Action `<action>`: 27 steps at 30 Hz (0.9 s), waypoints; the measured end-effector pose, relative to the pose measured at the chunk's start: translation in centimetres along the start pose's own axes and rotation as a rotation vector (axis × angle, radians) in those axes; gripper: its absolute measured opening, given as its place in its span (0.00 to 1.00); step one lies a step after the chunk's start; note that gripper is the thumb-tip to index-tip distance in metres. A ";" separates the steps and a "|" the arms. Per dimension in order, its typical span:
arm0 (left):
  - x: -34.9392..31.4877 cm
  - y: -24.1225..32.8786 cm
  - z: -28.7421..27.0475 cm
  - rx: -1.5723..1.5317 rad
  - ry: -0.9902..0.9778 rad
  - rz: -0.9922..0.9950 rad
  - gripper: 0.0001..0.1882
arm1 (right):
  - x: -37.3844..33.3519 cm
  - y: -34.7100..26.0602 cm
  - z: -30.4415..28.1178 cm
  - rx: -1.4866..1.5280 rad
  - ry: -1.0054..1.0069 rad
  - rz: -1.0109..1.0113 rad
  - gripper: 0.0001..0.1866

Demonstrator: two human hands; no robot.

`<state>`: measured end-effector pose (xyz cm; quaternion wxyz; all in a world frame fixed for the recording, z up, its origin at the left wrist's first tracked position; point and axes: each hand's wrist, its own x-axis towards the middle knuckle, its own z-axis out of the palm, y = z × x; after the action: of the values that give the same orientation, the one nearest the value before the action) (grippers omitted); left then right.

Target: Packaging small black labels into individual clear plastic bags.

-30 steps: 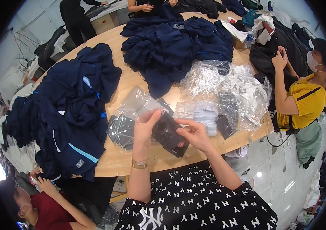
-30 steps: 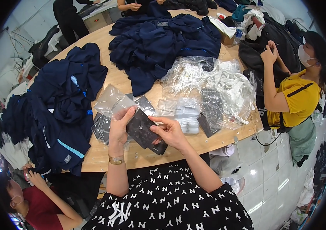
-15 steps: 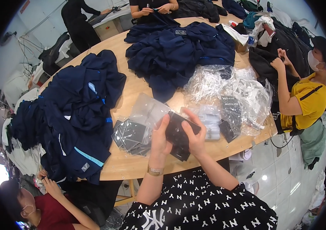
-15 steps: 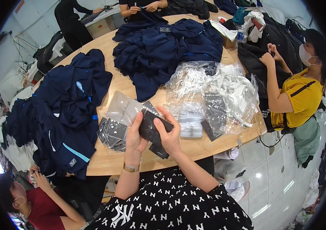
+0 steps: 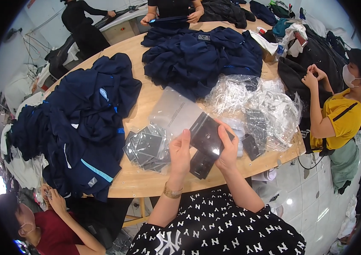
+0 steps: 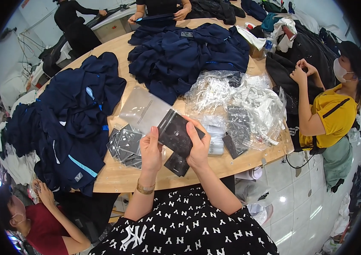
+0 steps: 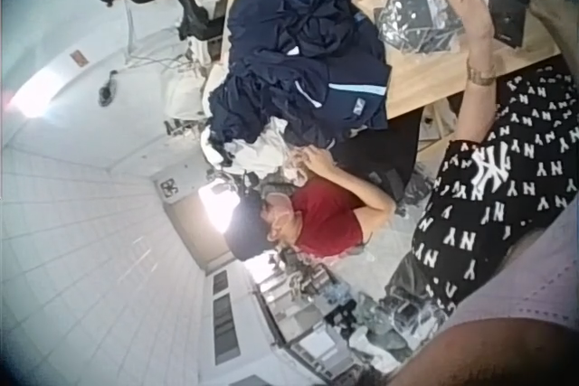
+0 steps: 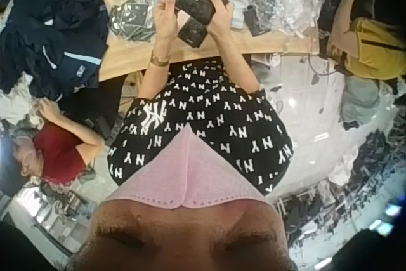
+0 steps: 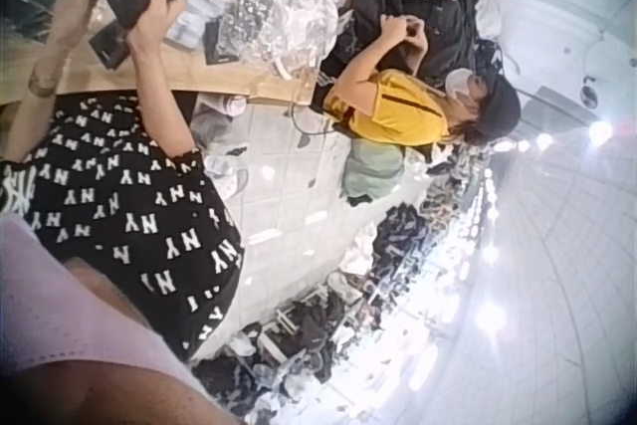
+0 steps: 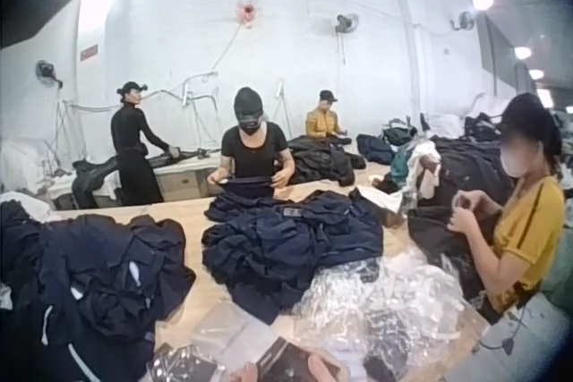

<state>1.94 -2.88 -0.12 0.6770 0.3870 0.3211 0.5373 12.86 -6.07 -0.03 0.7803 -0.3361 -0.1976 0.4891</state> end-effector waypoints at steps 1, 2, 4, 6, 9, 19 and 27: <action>0.4 0.2 0.3 -0.005 0.041 0.041 0.19 | 0.2 -0.2 -0.2 -0.036 -0.050 0.018 0.12; 0.4 0.6 0.6 -0.007 0.039 0.040 0.19 | 0.1 -0.3 -0.1 -0.037 -0.049 0.016 0.12; 0.3 1.6 1.3 -0.252 0.123 0.018 0.14 | -0.1 -0.7 0.4 -0.087 -0.118 -0.035 0.13; 0.1 0.7 1.2 -0.210 0.090 0.042 0.11 | -0.3 -0.6 0.4 -0.065 -0.186 -0.023 0.15; -0.2 -1.0 0.8 -0.248 0.096 0.074 0.09 | -1.4 -1.3 2.7 0.165 -0.157 0.000 0.17; 0.1 1.9 0.2 -0.364 0.159 -0.066 0.14 | -0.1 -2.5 2.3 -0.011 -0.426 0.139 0.23; -0.5 -0.3 0.4 -0.579 0.091 -0.255 0.13 | 0.6 -0.4 0.3 -0.225 -0.424 -0.085 0.21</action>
<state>2.32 -3.44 -0.22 0.8059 0.1106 0.2306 0.5340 13.15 -5.59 0.47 0.6990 -0.3019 -0.4242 0.4902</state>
